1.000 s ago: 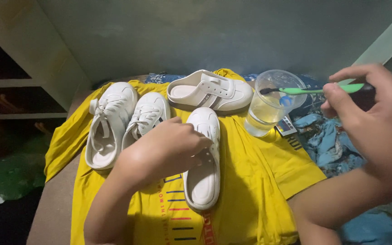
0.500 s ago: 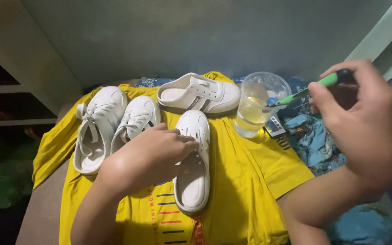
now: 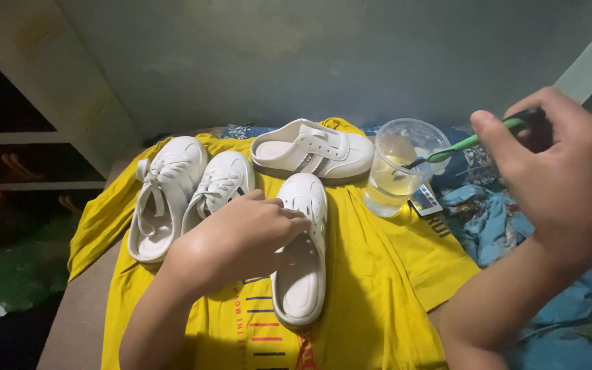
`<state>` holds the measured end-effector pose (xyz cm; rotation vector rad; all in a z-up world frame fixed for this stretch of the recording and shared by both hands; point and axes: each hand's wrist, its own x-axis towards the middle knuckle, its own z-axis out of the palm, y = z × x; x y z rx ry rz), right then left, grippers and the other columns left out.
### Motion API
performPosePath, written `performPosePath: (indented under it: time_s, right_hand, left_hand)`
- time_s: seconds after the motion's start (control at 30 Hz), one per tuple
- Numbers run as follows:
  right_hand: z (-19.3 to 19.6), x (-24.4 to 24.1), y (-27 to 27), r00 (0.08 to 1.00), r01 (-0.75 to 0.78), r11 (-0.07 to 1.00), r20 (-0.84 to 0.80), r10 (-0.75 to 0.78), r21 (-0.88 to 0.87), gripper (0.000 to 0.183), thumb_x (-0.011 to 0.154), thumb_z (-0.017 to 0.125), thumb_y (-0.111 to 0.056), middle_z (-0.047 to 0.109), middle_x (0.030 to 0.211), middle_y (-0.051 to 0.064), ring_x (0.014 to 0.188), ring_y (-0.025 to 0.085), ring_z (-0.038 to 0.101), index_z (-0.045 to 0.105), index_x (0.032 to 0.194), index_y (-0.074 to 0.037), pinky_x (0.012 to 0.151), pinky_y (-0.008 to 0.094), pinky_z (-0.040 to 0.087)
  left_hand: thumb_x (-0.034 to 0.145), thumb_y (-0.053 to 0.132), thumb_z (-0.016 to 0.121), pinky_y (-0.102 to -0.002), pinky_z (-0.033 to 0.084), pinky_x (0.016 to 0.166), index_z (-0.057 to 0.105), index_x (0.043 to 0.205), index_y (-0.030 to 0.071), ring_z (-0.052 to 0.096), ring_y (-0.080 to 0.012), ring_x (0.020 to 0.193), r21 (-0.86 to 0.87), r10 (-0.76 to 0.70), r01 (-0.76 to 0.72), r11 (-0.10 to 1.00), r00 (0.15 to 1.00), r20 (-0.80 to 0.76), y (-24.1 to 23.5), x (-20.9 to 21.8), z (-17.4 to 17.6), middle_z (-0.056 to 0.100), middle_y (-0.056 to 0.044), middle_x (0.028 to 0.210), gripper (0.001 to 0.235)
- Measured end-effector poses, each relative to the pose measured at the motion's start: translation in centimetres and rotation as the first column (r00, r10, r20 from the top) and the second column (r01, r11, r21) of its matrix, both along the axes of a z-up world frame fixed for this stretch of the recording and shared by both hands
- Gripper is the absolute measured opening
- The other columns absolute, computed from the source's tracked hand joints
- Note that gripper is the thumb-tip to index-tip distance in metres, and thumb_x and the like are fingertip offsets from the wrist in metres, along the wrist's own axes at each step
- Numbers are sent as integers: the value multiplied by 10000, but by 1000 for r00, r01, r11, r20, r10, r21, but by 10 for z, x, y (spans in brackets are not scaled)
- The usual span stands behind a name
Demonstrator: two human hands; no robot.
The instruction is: A person is carefully painting blue stripes onto white shoes using a small brush and blue liquid, working on a surface covered with a yellow shirt.
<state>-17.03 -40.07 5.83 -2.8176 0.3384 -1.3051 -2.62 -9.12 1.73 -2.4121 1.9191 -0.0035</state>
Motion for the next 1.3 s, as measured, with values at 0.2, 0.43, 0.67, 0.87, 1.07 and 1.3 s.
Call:
performPosePath:
  time_s: [0.2, 0.43, 0.67, 0.87, 1.07, 1.3]
  right_hand:
    - [5, 14, 6, 998, -52, 998, 19, 52, 36, 439, 1270, 882, -211, 576, 799, 122, 714, 252, 508, 655, 972, 19, 652, 430, 382]
    - [1, 13, 18, 998, -52, 998, -37, 54, 38, 311, 1276, 836, -184, 685, 945, 181, 798, 278, 641, 710, 1103, 43, 666, 397, 495]
    - [1, 16, 23, 997, 57, 997, -53, -60, -44, 394, 1164, 885, -411, 693, 836, 80, 777, 273, 653, 722, 1001, -90, 709, 432, 463]
    - [-2, 20, 25, 996, 11, 999, -86, -14, -38, 368, 1153, 888, -367, 725, 859, 83, 775, 238, 672, 741, 1008, -62, 672, 410, 480]
    - [-11, 22, 24, 997, 36, 999, -72, -38, -35, 389, 1196, 936, -338, 696, 854, 51, 807, 230, 675, 712, 1016, -76, 695, 416, 465]
    - [-13, 32, 35, 945, 218, 953, -199, -260, -208, 415, 1175, 767, -599, 738, 833, 44, 813, 355, 732, 719, 1012, -220, 639, 460, 506]
  left_hand:
    - [937, 324, 696, -444, 445, 737, 664, 913, 144, 644, -328, 711, -4, 5, -5, 1000, 1000, -5, -4, -1, 1, 708, -49, 770, 184]
    - [979, 383, 670, -448, 443, 762, 651, 919, 134, 665, -337, 737, -7, -2, 2, 1000, 999, -32, 1, -4, 3, 738, -60, 832, 257]
    - [1009, 250, 619, -453, 472, 664, 740, 1012, 91, 694, -334, 705, -119, -54, 62, 991, 996, 64, 7, -22, 1, 757, -82, 983, 199]
    - [958, 266, 614, -448, 458, 638, 684, 842, 138, 684, -334, 646, -158, -42, 66, 985, 987, 153, 8, -22, -6, 727, -64, 869, 186]
    - [988, 213, 611, -450, 466, 643, 717, 885, 103, 680, -327, 651, -148, -57, 66, 987, 997, 60, 13, -19, 0, 741, -73, 907, 183]
    - [955, 157, 570, -449, 451, 659, 653, 1012, 101, 681, -340, 703, -133, -15, 31, 991, 993, 119, 25, -22, 3, 738, -75, 788, 115]
